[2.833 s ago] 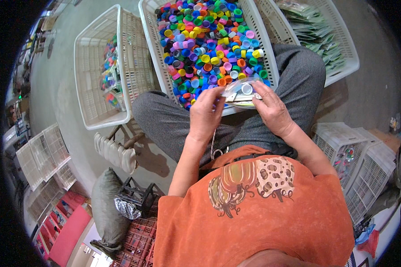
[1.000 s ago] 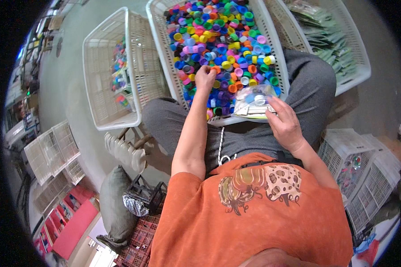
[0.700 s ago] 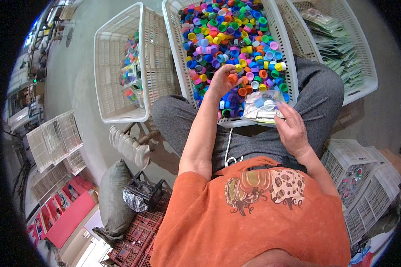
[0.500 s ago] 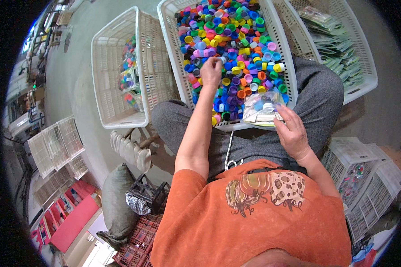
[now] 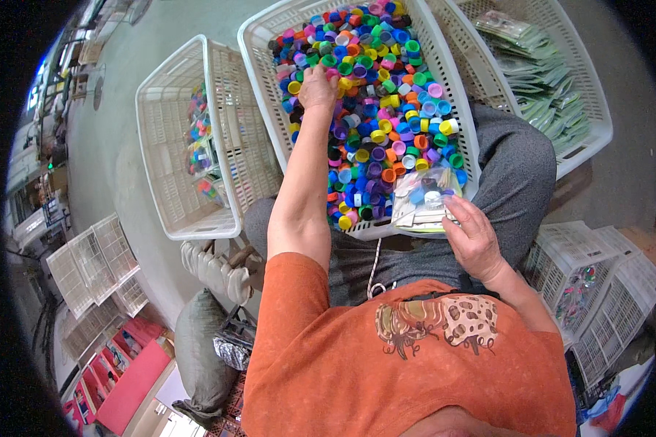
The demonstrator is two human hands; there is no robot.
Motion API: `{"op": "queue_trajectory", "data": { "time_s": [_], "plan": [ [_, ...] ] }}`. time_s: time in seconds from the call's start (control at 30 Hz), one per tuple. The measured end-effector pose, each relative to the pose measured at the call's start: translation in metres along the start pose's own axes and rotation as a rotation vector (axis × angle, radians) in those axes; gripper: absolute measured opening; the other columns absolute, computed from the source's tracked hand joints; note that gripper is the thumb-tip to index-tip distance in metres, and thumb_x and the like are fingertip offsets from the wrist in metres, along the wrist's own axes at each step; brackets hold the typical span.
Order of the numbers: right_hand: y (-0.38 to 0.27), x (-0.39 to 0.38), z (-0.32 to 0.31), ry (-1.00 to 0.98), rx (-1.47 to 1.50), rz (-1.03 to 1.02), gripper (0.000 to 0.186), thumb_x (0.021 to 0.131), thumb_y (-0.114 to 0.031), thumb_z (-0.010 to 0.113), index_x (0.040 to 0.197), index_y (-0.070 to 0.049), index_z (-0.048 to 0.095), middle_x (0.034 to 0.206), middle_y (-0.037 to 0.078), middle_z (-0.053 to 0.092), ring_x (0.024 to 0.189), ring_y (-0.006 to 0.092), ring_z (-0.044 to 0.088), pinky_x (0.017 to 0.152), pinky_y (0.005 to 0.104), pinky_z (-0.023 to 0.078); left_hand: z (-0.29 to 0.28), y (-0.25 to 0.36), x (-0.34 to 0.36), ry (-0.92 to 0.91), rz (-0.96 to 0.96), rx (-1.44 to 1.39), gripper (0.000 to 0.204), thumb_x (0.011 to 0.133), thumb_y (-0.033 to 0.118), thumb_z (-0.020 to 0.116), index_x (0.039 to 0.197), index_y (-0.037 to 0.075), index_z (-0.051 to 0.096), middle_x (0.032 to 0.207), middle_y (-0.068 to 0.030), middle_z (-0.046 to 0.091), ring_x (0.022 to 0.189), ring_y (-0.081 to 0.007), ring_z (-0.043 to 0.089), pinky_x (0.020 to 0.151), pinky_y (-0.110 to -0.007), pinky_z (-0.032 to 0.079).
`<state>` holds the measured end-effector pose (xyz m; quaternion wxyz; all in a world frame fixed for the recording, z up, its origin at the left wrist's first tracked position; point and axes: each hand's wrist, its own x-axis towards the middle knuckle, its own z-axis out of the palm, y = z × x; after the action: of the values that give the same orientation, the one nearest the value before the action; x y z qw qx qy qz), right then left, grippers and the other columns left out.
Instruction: The person sits cross-legged on the floor and sorts colorful plastic bottle caps from a large basket into small clear plastic bags. They pick caps one by one, place them into the bags, and occasionally set filled bags aside.
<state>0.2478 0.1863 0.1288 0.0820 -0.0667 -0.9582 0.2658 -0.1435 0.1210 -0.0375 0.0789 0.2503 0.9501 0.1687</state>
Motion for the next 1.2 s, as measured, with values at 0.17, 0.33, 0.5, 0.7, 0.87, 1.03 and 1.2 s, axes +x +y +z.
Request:
{"op": "queue_trajectory", "data": {
  "time_s": [0.17,0.33,0.5,0.7,0.87,1.03,1.2],
  "plan": [
    [0.000,0.003,-0.001,0.001,0.018,-0.002,0.016,0.080,-0.004,0.063,0.094,0.004,0.064,0.126,0.016,0.058,0.122,0.0336,0.054,0.101,0.0428,0.047,0.013,0.009,0.002,-0.226,-0.031,0.270,0.045,0.084,0.042,0.069,0.118,0.014,0.058,0.116,-0.0146,0.063,0.107,-0.0337,0.064,0.085,-0.045,0.053],
    [0.004,0.000,0.003,0.027,-0.016,-0.021,0.015,0.079,-0.004,0.061,0.092,0.003,0.063,0.128,0.016,0.057,0.122,0.0330,0.054,0.102,0.0427,0.047,0.004,0.015,-0.022,-0.260,0.128,0.305,0.038,0.085,0.036,0.068,0.113,0.014,0.057,0.109,-0.0146,0.064,0.098,-0.0366,0.066,0.077,-0.047,0.054],
    [0.001,-0.013,0.004,0.018,-0.083,-0.087,0.020,0.075,-0.006,0.061,0.093,0.003,0.064,0.124,0.015,0.059,0.121,0.0313,0.054,0.102,0.0426,0.047,0.019,0.014,-0.069,-0.223,0.157,0.289,0.036,0.082,0.022,0.069,0.115,0.014,0.057,0.112,-0.0154,0.060,0.096,-0.0390,0.066,0.075,-0.049,0.054],
    [-0.002,-0.036,0.005,-0.045,-0.143,-0.229,0.024,0.076,-0.009,0.059,0.096,0.002,0.066,0.119,0.013,0.061,0.121,0.0285,0.055,0.104,0.0424,0.044,0.022,-0.002,-0.101,-0.306,0.176,0.379,0.029,0.083,0.016,0.066,0.111,0.013,0.060,0.114,-0.0178,0.059,0.094,-0.0369,0.067,0.074,-0.047,0.055],
    [-0.002,-0.044,0.004,-0.068,-0.163,-0.239,0.026,0.078,-0.012,0.057,0.099,0.001,0.066,0.113,0.011,0.061,0.120,0.0268,0.054,0.105,0.0421,0.042,0.018,-0.024,-0.125,-0.274,0.253,0.296,0.028,0.084,0.004,0.059,0.111,0.012,0.057,0.115,-0.0189,0.056,0.095,-0.0397,0.065,0.074,-0.048,0.055],
    [-0.002,-0.042,0.007,-0.035,-0.183,-0.232,0.026,0.079,-0.013,0.057,0.100,0.000,0.065,0.112,0.011,0.061,0.120,0.0266,0.054,0.106,0.0418,0.041,0.010,-0.029,-0.141,-0.237,0.243,0.174,0.031,0.082,0.003,0.060,0.111,0.011,0.052,0.114,-0.0185,0.055,0.094,-0.0418,0.064,0.073,-0.050,0.054],
    [0.000,-0.042,0.011,-0.028,-0.177,-0.212,0.026,0.079,-0.013,0.058,0.101,-0.001,0.066,0.113,0.011,0.060,0.120,0.0267,0.054,0.106,0.0417,0.040,0.011,-0.023,-0.149,-0.200,0.208,0.052,0.036,0.076,0.003,0.067,0.107,0.009,0.051,0.113,-0.0187,0.055,0.093,-0.0435,0.062,0.073,-0.052,0.052]
  ]
}}
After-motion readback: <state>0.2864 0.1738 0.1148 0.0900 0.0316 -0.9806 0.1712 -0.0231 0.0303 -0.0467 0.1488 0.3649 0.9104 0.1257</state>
